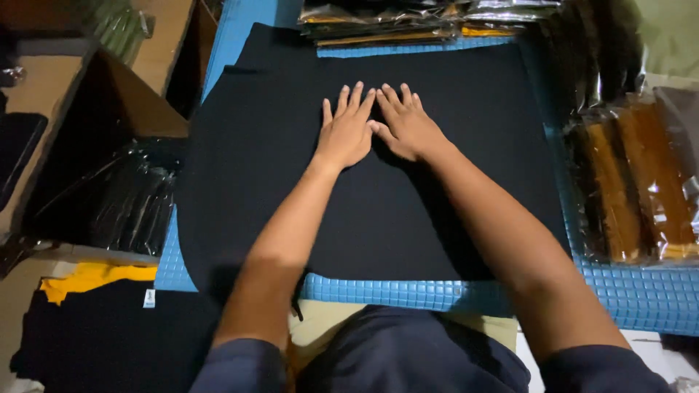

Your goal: The person folds a black t-shirt and places it into a clear plastic bag on a blue textured table. The person then picks up another black t-shirt, lays it flat, and begins to fold it.

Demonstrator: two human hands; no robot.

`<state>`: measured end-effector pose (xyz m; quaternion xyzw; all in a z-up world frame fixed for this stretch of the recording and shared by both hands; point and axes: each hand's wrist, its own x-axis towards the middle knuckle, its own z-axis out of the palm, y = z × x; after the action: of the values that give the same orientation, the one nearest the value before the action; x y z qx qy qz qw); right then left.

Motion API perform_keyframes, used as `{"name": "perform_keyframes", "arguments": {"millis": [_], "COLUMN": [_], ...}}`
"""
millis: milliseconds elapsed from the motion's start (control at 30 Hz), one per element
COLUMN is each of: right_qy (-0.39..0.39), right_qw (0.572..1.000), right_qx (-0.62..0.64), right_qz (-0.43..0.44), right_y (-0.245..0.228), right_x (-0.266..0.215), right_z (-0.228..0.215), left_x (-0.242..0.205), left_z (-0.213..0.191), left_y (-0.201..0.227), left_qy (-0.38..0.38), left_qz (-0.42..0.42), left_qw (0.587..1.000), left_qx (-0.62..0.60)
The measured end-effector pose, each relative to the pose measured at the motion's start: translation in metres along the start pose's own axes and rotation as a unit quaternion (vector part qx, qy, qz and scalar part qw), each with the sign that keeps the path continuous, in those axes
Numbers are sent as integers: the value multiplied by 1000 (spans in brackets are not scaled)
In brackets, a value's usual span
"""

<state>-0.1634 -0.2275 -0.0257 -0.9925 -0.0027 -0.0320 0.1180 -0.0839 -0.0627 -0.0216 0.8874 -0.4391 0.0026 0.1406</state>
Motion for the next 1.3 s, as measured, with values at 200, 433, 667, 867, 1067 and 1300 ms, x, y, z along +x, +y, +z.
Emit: {"name": "perform_keyframes", "arguments": {"millis": [200, 433, 667, 867, 1067, 1300], "right_qy": [28, -39, -14, 133, 37, -29], "right_qw": [986, 968, 968, 961, 997, 996], "right_qx": [-147, -114, -102, -184, -65, -68], "right_qz": [74, 222, 231, 160, 10, 51], "right_y": [98, 179, 197, 122, 6, 58], "right_x": [-33, -92, -91, -100, -149, -223], "right_z": [-5, -25, -11, -19, -17, -26], "left_x": [-9, -39, -61, -77, -151, -224], "left_z": [-22, -43, -57, -52, -65, -60], "left_y": [-23, -128, -196, -114, 5, -54], "left_qy": [-49, -15, -15, 178, -79, -53], "left_qz": [-111, -205, -350, -149, -63, -127], "left_qw": [991, 975, 934, 953, 995, 989], "left_qx": [57, 84, 67, 192, 23, 48]}}
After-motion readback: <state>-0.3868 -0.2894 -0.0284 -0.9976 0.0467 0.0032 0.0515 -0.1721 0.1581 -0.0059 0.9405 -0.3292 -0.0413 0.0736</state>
